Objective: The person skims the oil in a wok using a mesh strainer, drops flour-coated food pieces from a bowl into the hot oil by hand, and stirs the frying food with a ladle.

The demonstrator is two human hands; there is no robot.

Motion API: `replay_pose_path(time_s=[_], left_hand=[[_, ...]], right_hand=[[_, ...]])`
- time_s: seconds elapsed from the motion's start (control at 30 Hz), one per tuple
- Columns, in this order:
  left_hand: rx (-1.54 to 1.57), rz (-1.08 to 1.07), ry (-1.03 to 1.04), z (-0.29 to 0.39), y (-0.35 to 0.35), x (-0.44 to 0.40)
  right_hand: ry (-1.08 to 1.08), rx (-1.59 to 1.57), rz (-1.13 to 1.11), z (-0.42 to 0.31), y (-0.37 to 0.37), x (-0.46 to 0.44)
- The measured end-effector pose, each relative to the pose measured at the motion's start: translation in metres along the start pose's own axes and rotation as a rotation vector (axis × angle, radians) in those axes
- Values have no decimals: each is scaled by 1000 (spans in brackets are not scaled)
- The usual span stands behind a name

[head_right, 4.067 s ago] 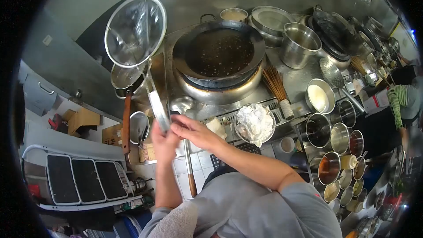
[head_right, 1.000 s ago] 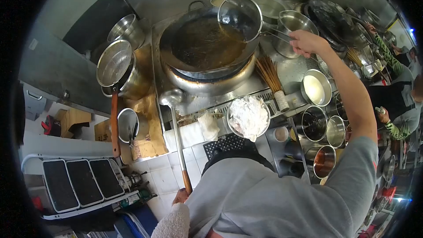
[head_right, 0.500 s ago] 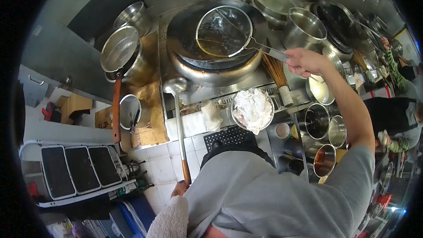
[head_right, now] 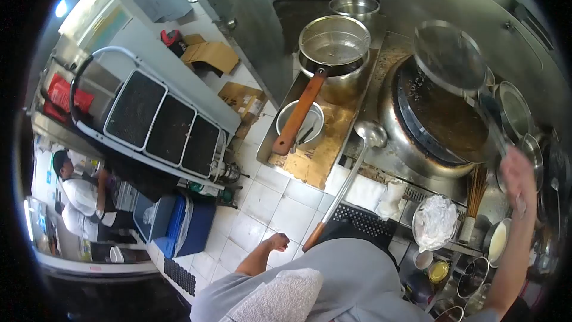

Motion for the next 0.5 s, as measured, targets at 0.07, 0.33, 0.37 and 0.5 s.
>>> replay_pose_path(time_s=[0.07,0.33,0.37,0.5], left_hand=[[180,-22,-140,-23,12,-8],[828,125,-416,-1,22,28],[823,107,-431,1,31,30],[1344,133,-510,25,47,65]], right_hand=[[-42,-117,8,-42,40,3],[-219,374,-232,-40,57,-99],[-228,497,-265,-57,95,-108],[-873,1607,-177,-45,171,-241]])
Point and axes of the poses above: each hand's wrist, its own x-axis away from the middle knuckle, its own y-axis out of the palm, z = x × y, the point moved 3 cm from there along -x, towards the middle knuckle, and after that the axes turned 5 degrees about -y, right-handed, at the moved point
